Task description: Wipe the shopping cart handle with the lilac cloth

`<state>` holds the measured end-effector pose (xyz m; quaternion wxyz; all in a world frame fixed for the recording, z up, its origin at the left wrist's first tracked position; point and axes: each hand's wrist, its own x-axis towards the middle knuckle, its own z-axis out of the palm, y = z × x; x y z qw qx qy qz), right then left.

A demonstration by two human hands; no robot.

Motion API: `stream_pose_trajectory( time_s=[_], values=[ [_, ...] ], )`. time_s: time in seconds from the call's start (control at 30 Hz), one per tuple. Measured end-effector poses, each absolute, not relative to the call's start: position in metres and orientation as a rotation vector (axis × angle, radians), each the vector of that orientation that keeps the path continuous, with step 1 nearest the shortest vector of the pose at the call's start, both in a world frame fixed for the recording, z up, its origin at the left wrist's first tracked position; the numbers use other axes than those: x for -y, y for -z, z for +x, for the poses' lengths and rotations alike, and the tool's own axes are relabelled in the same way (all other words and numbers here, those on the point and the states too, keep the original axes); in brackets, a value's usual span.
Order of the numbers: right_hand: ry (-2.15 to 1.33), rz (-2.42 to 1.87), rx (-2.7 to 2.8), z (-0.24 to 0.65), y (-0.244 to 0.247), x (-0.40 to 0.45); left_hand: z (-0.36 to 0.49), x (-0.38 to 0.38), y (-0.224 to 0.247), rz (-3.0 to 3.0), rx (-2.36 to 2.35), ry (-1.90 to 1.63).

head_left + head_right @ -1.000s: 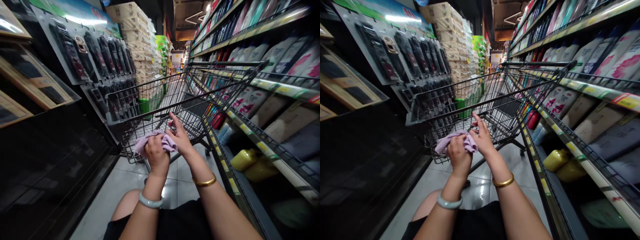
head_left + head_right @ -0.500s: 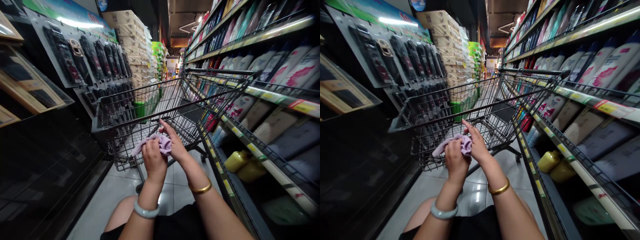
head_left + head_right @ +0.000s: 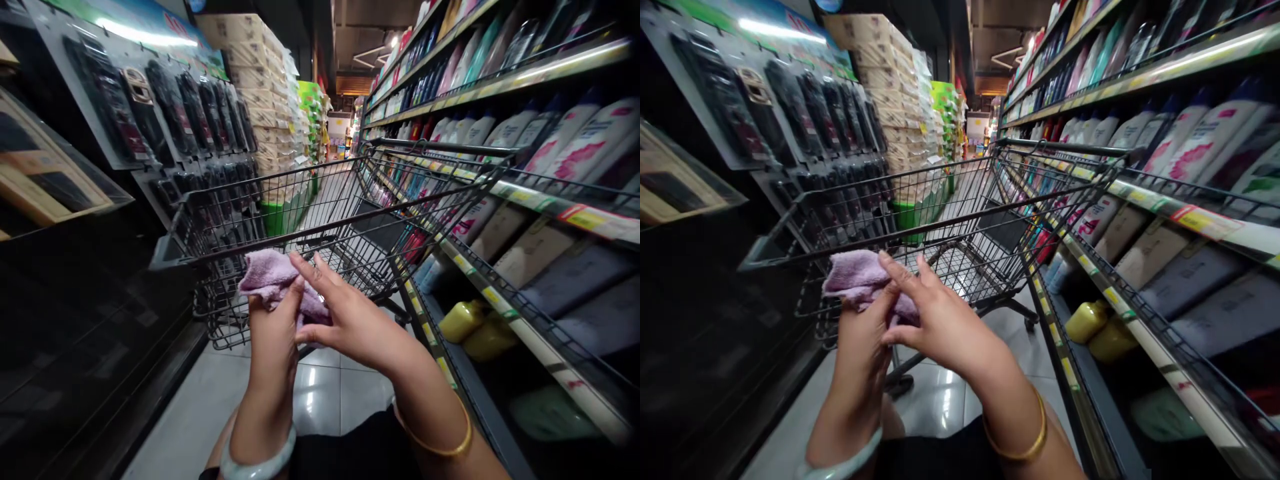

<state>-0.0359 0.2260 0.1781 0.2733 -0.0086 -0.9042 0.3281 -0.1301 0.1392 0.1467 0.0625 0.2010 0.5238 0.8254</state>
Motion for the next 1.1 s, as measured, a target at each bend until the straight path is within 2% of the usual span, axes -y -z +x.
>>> stream_pose_trajectory(
  time_s=[0.1,0.23,0.3,0.4,0.5,0.63,0.73,0.83,0.97,1.1],
  values=[
    [-0.773,0.091,2.438,-0.038,-0.172,-0.229,-0.122,-0.133,-0.162,0.430,-1.268,-2.339],
    [-0.880,0.104,2.190,-0.059,-0.156,-0.241,-0.124,-0.114,-0.170,0.448,-1.154,-2.274],
    [-0.897,-0.003,1.969,-0.064,-0.159,-0.244,-0.124,-0.101,-0.174,0.583,-1.336,-2.291],
    [-0.751,-0.190,1.698,-0.065,-0.172,-0.241,-0.124,-0.083,-0.186,0.868,-2.023,-2.449],
    [-0.560,-0.221,1.772,-0.075,-0.167,-0.231,-0.134,-0.078,-0.205,1.155,-2.567,-2.495],
    [-0.337,-0.181,2.059,-0.098,-0.120,-0.208,-0.164,-0.095,-0.221,1.463,-2.870,-2.066],
    [-0.298,-0.086,2.179,-0.100,-0.101,-0.205,-0.178,-0.113,-0.215,1.517,-3.004,-1.770],
    [-0.386,-0.125,2.036,-0.085,-0.122,-0.222,-0.181,-0.124,-0.200,1.629,-3.088,-1.675],
    [-0.392,-0.240,1.776,-0.072,-0.160,-0.244,-0.180,-0.130,-0.190,1.614,-3.171,-1.749],
    [-0.254,-0.209,1.920,-0.084,-0.148,-0.232,-0.181,-0.132,-0.194,1.543,-3.278,-1.641]
  ],
)
